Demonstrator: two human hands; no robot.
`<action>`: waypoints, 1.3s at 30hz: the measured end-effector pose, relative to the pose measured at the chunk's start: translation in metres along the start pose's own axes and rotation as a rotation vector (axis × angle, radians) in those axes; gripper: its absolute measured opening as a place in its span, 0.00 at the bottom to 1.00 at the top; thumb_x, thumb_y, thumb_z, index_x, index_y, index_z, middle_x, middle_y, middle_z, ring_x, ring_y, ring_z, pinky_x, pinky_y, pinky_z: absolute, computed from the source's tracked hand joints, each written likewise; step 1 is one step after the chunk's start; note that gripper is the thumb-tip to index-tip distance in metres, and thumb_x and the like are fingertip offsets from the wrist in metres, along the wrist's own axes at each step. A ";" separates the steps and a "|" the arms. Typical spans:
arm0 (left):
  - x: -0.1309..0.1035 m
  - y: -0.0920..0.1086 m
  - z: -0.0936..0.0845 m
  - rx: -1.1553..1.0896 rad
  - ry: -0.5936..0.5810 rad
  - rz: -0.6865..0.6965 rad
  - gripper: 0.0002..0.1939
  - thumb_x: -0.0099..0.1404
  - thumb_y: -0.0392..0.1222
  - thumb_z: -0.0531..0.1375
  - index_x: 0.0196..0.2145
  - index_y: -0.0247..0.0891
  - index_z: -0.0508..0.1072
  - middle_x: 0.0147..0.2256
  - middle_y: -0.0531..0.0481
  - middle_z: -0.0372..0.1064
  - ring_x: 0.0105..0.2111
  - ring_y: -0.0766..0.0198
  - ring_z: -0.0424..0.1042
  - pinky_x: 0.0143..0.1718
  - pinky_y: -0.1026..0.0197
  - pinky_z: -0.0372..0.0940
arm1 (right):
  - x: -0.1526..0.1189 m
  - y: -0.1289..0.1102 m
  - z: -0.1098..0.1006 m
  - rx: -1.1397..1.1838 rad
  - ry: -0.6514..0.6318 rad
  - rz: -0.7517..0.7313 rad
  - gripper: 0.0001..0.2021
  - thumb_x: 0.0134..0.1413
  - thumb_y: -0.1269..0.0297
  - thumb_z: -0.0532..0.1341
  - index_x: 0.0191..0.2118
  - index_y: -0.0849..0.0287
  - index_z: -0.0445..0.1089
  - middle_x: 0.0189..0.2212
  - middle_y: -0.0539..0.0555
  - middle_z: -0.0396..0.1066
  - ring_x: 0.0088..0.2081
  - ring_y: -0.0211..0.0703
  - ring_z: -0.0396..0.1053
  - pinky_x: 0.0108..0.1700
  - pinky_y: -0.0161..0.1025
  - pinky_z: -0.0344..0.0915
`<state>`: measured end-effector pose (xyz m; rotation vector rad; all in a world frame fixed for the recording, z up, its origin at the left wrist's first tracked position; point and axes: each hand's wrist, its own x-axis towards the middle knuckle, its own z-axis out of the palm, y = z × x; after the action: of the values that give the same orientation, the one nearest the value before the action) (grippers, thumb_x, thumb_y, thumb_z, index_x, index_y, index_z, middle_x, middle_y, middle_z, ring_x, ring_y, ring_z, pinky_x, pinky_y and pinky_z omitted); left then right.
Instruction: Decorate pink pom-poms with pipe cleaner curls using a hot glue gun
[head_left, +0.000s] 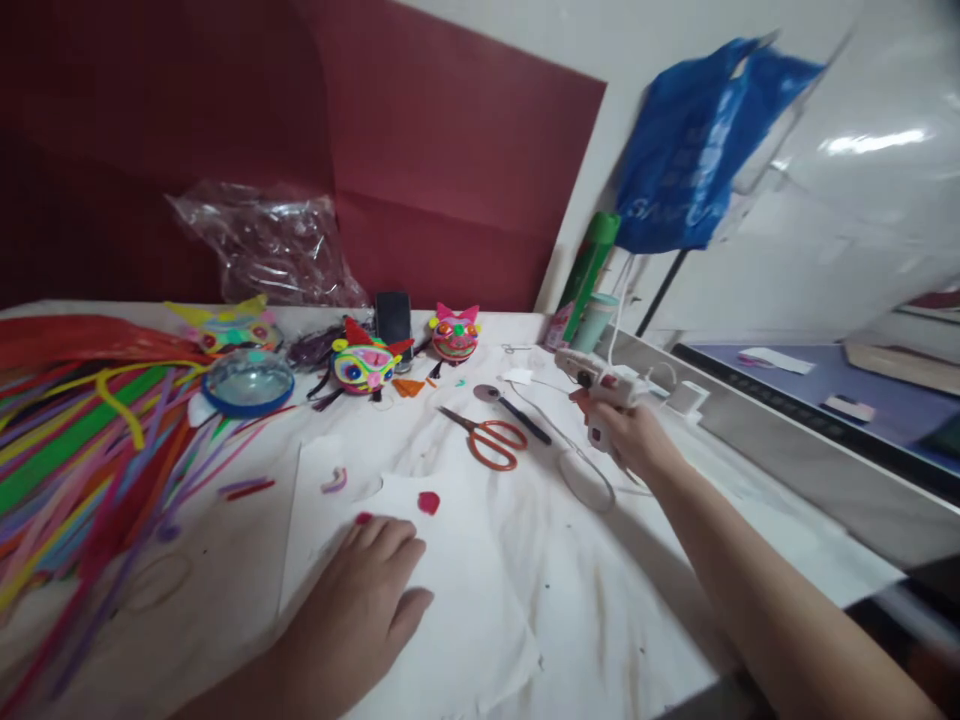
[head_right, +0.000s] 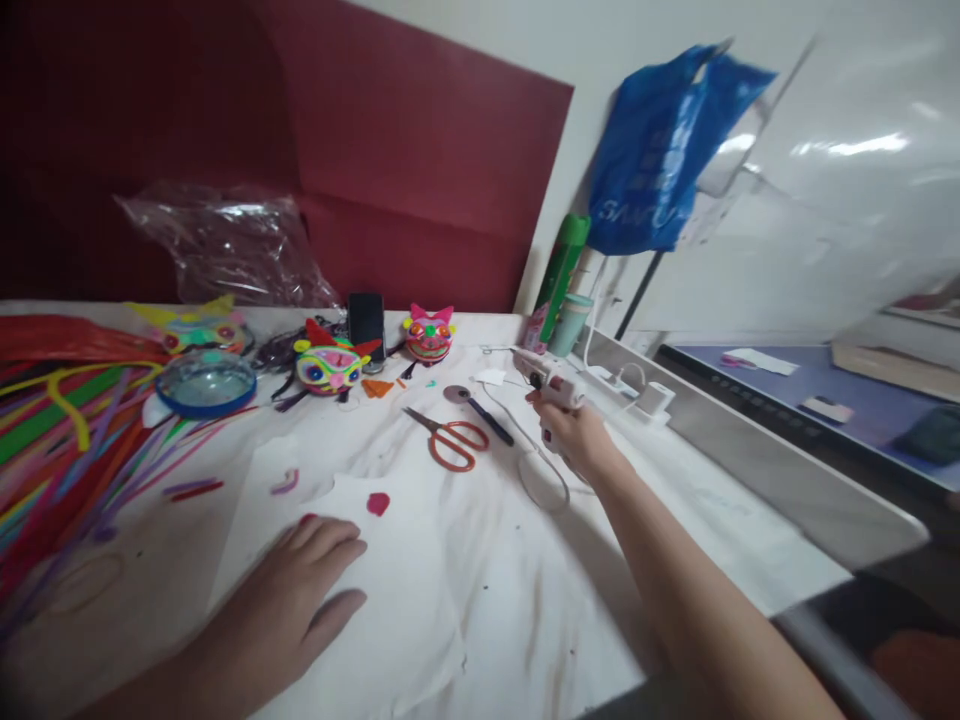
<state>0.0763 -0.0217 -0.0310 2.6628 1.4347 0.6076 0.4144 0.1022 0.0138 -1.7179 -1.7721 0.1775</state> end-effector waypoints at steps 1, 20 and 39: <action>0.000 0.000 -0.001 -0.018 -0.018 -0.003 0.07 0.60 0.36 0.57 0.38 0.40 0.72 0.41 0.47 0.70 0.41 0.54 0.67 0.47 0.49 0.62 | -0.006 -0.007 0.001 0.181 -0.064 -0.003 0.17 0.59 0.61 0.50 0.46 0.62 0.71 0.34 0.58 0.74 0.33 0.47 0.71 0.29 0.39 0.65; 0.077 -0.007 0.003 0.072 -0.183 -0.137 0.10 0.59 0.33 0.59 0.40 0.35 0.71 0.37 0.44 0.69 0.41 0.54 0.70 0.43 0.53 0.65 | -0.063 -0.061 0.052 0.889 -0.703 0.214 0.13 0.48 0.58 0.59 0.36 0.62 0.70 0.29 0.51 0.68 0.30 0.39 0.64 0.32 0.35 0.59; 0.027 -0.008 0.000 -0.040 -0.054 0.413 0.14 0.66 0.27 0.48 0.32 0.37 0.70 0.34 0.46 0.70 0.35 0.60 0.66 0.39 0.57 0.63 | -0.062 -0.056 0.052 0.748 -0.698 0.207 0.18 0.49 0.49 0.58 0.34 0.61 0.72 0.28 0.53 0.69 0.30 0.42 0.65 0.32 0.37 0.60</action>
<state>0.0833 0.0049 -0.0243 2.9338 0.8487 0.5730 0.3348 0.0547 -0.0193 -1.3262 -1.6221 1.4738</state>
